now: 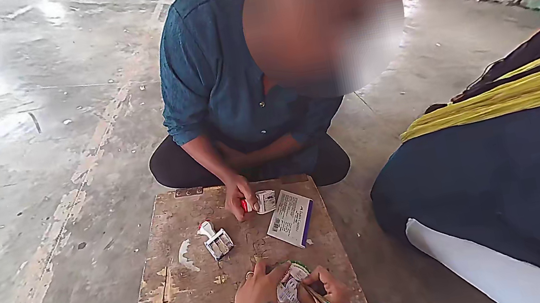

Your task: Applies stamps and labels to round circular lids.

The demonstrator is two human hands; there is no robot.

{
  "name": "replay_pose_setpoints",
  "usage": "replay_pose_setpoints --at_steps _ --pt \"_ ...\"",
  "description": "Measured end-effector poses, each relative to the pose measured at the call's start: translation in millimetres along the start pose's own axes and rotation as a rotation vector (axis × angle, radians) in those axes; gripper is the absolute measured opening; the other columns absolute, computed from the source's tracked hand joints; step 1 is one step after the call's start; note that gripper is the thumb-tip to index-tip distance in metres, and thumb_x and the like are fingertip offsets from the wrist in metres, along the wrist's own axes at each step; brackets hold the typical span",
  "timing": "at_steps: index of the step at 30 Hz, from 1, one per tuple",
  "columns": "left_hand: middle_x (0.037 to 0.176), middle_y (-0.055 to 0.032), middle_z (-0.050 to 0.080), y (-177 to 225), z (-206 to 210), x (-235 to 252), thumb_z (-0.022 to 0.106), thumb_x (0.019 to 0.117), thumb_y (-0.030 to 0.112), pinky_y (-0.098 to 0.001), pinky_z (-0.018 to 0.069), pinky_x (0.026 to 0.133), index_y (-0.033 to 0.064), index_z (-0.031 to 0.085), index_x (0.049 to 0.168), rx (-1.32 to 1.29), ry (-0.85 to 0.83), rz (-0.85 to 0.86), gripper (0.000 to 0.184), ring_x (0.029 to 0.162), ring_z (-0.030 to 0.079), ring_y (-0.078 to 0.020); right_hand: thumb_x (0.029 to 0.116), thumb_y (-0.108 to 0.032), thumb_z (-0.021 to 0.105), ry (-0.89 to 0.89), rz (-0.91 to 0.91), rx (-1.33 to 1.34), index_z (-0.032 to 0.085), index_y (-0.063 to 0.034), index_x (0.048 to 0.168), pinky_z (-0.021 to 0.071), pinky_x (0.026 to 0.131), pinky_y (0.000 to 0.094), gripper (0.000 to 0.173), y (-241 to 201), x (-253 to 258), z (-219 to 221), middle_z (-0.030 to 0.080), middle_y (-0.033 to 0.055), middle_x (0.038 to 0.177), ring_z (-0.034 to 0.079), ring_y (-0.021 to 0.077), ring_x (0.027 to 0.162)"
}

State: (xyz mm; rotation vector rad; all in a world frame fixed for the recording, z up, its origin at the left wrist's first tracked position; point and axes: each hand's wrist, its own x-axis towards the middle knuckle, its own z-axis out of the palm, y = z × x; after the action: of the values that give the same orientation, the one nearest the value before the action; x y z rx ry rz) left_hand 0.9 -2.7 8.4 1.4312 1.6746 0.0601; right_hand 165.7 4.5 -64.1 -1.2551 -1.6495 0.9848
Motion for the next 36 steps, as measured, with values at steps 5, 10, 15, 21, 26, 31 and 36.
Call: replay_pose_setpoints --at_steps 5,10,15,21,26,31,36 --pt "0.156 -0.0189 0.040 -1.0 -5.5 5.0 0.080 0.0894 0.026 -0.0583 0.0468 0.103 0.0342 0.044 0.156 0.020 -0.049 0.008 0.076 0.134 0.050 -0.0417 0.0763 -0.008 0.070 0.000 0.023 -0.030 0.065 -0.0017 0.081 0.0457 0.052 0.0127 0.010 -4.4 1.2 -1.4 0.063 -0.0033 0.065 0.055 -0.0052 0.055" --pt "0.154 -0.0196 0.042 -1.2 -8.3 4.5 0.079 0.0904 0.028 -0.0585 0.0457 0.103 0.0342 0.043 0.156 0.045 -0.071 0.030 0.076 0.132 0.051 -0.0420 0.0750 -0.005 0.071 0.017 0.006 -0.040 0.064 -0.0008 0.080 0.0446 0.052 0.0114 0.009 -6.1 0.3 -0.4 0.062 -0.0027 0.063 0.054 -0.0064 0.054" --pt "0.153 -0.0212 0.042 -2.7 -6.9 6.1 0.079 0.0901 0.028 -0.0589 0.0451 0.103 0.0338 0.042 0.157 0.057 -0.072 0.045 0.077 0.133 0.050 -0.0429 0.0758 -0.004 0.071 0.005 0.005 -0.057 0.065 0.0013 0.082 0.0465 0.054 0.0124 0.010 -7.3 -0.3 -2.2 0.065 -0.0003 0.066 0.056 -0.0046 0.056" --pt "0.153 -0.0242 0.042 -4.4 -6.4 4.2 0.080 0.0895 0.027 -0.0607 0.0451 0.103 0.0313 0.043 0.157 0.041 -0.057 0.066 0.077 0.132 0.051 -0.0453 0.0782 -0.008 0.068 -0.016 0.002 -0.067 0.064 0.0020 0.083 0.0480 0.056 0.0115 0.012 -7.0 2.0 -3.9 0.065 -0.0006 0.070 0.057 -0.0061 0.058" --pt "0.152 -0.0230 0.043 -3.6 -7.9 4.8 0.080 0.0894 0.022 -0.0590 0.0459 0.101 0.0323 0.043 0.156 0.048 -0.053 0.065 0.077 0.130 0.052 -0.0436 0.0782 -0.005 0.068 -0.003 0.012 -0.029 0.063 0.0014 0.082 0.0462 0.059 0.0065 0.009 -8.3 3.9 -2.4 0.063 -0.0040 0.072 0.056 -0.0111 0.063" --pt "0.152 -0.0226 0.042 -2.7 -9.6 4.7 0.078 0.0906 0.024 -0.0574 0.0459 0.101 0.0325 0.042 0.157 0.056 -0.060 0.066 0.076 0.130 0.052 -0.0428 0.0768 -0.005 0.067 0.011 -0.022 -0.035 0.061 -0.0025 0.080 0.0463 0.058 0.0058 0.007 -6.6 4.8 -0.7 0.064 -0.0071 0.071 0.056 -0.0121 0.062" --pt "0.151 -0.0224 0.045 -4.8 -7.2 3.7 0.079 0.0901 0.024 -0.0568 0.0460 0.100 0.0313 0.044 0.156 0.048 -0.033 0.093 0.075 0.130 0.053 -0.0422 0.0769 -0.005 0.069 0.006 -0.051 -0.017 0.062 -0.0037 0.079 0.0480 0.059 0.0065 0.007 -3.0 2.9 0.0 0.065 -0.0084 0.071 0.058 -0.0118 0.063"
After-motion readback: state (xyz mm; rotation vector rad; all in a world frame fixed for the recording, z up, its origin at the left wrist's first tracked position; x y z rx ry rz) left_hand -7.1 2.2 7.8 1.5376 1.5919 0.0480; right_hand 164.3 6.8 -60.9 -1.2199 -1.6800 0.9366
